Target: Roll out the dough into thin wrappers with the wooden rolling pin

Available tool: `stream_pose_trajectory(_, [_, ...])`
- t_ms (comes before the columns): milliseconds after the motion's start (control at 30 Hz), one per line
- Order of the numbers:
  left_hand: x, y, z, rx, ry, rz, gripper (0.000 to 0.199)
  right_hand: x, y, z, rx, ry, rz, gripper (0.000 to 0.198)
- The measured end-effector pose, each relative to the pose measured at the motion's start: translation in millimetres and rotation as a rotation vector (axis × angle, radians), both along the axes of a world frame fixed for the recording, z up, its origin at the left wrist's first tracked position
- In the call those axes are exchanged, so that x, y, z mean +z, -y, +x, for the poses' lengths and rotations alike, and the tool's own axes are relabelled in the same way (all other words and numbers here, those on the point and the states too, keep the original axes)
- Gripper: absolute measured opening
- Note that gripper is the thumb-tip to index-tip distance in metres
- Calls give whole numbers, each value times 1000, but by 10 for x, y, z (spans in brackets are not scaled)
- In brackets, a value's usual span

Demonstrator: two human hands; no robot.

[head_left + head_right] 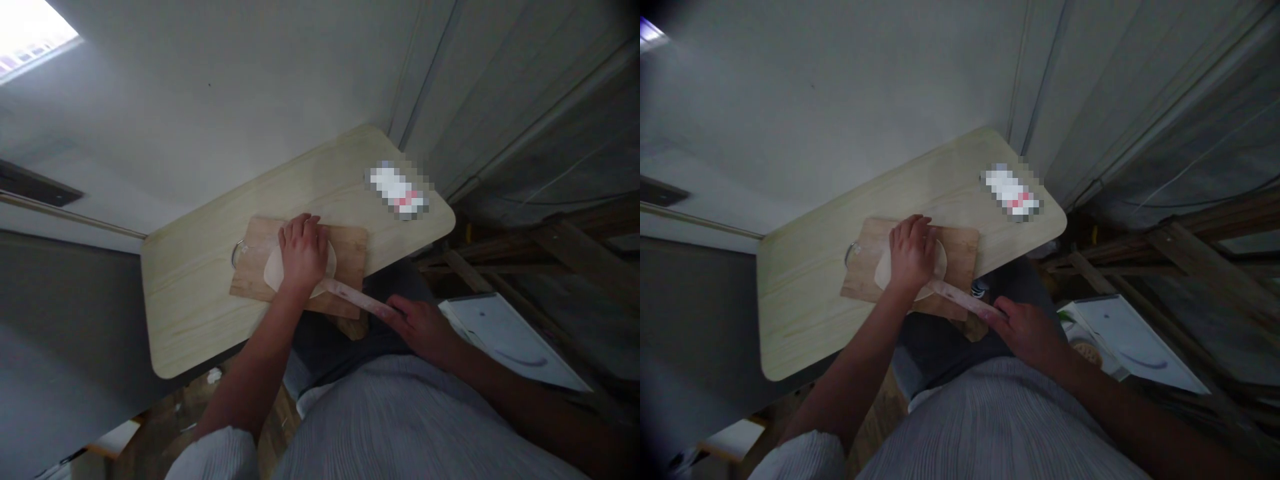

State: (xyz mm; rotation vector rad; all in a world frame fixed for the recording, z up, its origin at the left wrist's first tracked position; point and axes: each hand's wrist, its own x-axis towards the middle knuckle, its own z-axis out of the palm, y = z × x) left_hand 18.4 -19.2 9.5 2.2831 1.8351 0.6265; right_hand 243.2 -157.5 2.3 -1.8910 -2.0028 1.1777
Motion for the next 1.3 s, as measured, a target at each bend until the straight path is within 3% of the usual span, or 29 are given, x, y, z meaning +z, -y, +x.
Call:
stream_pose_trajectory(233, [16, -20, 43, 48, -57, -14, 37, -21, 7, -20, -34, -100, -64, 42])
stream_pose_trajectory(733, [-28, -320, 224, -4, -37, 5, 30, 85, -241, 157, -57, -36, -95, 36])
stream_pose_trajectory(967, [24, -48, -22, -112, 160, 79, 29, 59, -134, 38, -26, -67, -29, 34])
stream_pose_trajectory(1100, [20, 54, -79, -129, 50, 7, 34, 45, -132, 38, -35, -75, -13, 36])
stream_pose_trajectory(1300, [10, -96, 58, -166, -125, -62, 44, 80, -180, 128, -68, -42, -21, 38])
